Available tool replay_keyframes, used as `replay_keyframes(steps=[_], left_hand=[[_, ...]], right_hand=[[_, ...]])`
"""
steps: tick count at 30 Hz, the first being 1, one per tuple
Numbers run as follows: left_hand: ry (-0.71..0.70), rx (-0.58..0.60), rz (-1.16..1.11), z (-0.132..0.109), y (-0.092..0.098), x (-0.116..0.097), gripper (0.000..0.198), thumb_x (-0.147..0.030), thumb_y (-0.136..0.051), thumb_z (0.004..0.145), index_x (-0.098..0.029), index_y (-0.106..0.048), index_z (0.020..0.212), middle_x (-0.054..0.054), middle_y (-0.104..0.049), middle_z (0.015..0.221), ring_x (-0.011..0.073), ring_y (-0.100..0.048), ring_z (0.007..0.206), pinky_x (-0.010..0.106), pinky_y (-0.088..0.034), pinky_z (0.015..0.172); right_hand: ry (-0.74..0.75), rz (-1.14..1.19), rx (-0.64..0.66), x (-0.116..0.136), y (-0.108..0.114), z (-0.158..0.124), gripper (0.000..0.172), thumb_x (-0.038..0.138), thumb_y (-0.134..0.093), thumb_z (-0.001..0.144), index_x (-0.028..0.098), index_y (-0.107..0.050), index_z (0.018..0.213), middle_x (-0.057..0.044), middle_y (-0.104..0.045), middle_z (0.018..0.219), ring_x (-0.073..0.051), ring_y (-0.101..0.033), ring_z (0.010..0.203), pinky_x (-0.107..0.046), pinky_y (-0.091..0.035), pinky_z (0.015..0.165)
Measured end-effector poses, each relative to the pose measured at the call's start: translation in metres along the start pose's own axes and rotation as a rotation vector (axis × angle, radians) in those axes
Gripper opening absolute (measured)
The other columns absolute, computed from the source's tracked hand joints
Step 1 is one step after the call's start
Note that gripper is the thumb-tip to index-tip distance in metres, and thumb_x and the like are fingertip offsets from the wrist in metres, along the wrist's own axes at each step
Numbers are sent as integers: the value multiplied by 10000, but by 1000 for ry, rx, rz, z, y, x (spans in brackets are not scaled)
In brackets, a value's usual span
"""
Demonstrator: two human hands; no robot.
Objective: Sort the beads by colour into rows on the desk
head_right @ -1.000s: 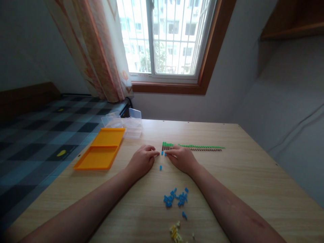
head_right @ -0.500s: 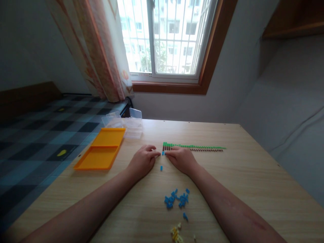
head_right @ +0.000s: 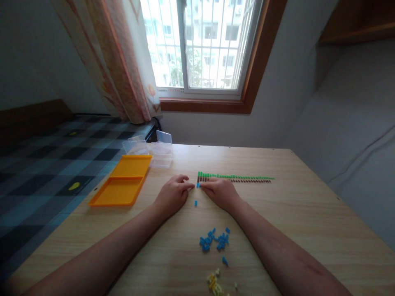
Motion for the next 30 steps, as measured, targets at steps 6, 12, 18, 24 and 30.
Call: replay_keyframes(steps=[6, 12, 18, 24, 30], left_hand=[[-13, -19, 0, 1, 0, -1, 268, -123, -567, 867, -249, -785, 959, 97, -655, 1092, 254, -596, 1007, 421, -508, 933], [-11, -25, 7, 0, 1, -2, 271, -116, -570, 864, -246, -783, 969, 96, -660, 1100, 254, -601, 1009, 416, -509, 937], [-5, -37, -18, 0, 2, 0, 305, -85, -559, 838, -247, -778, 976, 79, -659, 1050, 235, -602, 968, 397, -511, 919], [3, -23, -44, 0, 4, -1, 292, -76, -559, 828, -230, -774, 951, 61, -664, 996, 223, -599, 950, 374, -507, 909], [29, -38, -66, 0, 5, 0, 332, -49, -541, 813, -214, -772, 985, 59, -671, 991, 218, -603, 934, 364, -517, 892]], right_hand=[[0, -17, 11, 0, -1, -1, 232, 319, -560, 962, 330, -752, 1092, -8, -731, 911, -148, -660, 780, -242, -430, 687], [-6, -16, 5, -2, -1, 0, 233, 312, -573, 954, 331, -749, 1106, -16, -729, 901, -159, -655, 770, -251, -434, 684], [70, 115, -62, 6, 7, -3, 225, 283, -563, 948, 270, -770, 1038, -42, -708, 848, -150, -630, 724, -255, -445, 677], [257, 291, 32, 35, 12, -11, 196, 248, -580, 911, 230, -765, 970, -38, -662, 774, -139, -589, 687, -257, -435, 648], [249, 217, 68, 30, 7, -12, 151, 227, -612, 885, 238, -763, 890, -24, -663, 771, -140, -599, 702, -257, -433, 666]])
Point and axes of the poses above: each hand's wrist, its own z-axis towards the middle knuckle, its own y-axis out of the back of the hand, x = y × z, the point moved 6 cm from there along z, towards the middle knuckle
